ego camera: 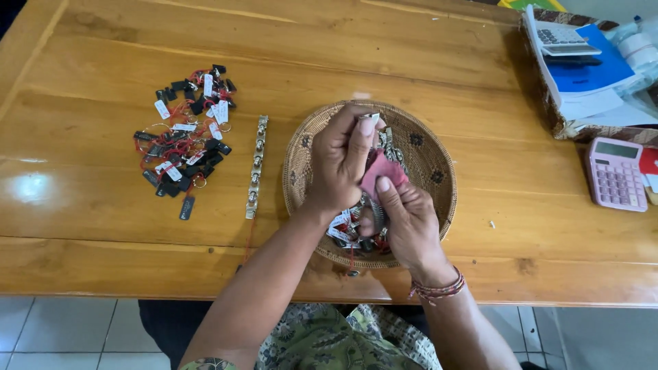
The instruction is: A person is polishing a silver bracelet using a small pink polishing cloth at a wooden workbench.
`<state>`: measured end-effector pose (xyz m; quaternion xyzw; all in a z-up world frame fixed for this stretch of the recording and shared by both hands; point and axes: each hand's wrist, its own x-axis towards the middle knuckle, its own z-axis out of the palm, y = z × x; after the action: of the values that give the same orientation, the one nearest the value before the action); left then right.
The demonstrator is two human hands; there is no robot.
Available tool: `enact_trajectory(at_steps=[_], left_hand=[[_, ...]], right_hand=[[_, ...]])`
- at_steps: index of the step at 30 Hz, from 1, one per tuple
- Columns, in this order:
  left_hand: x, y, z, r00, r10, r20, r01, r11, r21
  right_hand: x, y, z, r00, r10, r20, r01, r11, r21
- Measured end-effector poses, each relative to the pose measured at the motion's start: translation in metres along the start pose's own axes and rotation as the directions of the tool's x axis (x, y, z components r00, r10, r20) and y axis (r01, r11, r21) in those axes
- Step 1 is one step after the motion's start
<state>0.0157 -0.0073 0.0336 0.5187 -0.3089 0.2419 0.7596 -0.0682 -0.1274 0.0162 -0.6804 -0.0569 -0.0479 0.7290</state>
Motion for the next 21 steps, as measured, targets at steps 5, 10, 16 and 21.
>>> enact_trajectory(at_steps=[5,10,16,21], left_hand=[[0.011,0.025,-0.001,0.999,0.007,0.034,-0.010,0.998,0.065],[0.020,0.051,-0.004,0.989,-0.082,0.124,0.071,0.994,0.088],[0.021,0.046,-0.018,0.919,-0.300,0.257,0.291,0.954,0.072],[0.015,0.066,-0.010,0.899,-0.350,0.264,0.358,0.933,0.017]], right_hand=[[0.000,-0.016,0.004,1.000,-0.025,0.015,0.023,0.989,0.146],[0.010,-0.019,-0.003,0.997,-0.076,-0.030,0.080,0.988,0.132],[0.021,-0.028,-0.001,0.996,-0.085,-0.003,0.085,0.991,0.104],[0.022,-0.029,0.009,0.998,-0.058,0.006,0.057,0.987,0.151]])
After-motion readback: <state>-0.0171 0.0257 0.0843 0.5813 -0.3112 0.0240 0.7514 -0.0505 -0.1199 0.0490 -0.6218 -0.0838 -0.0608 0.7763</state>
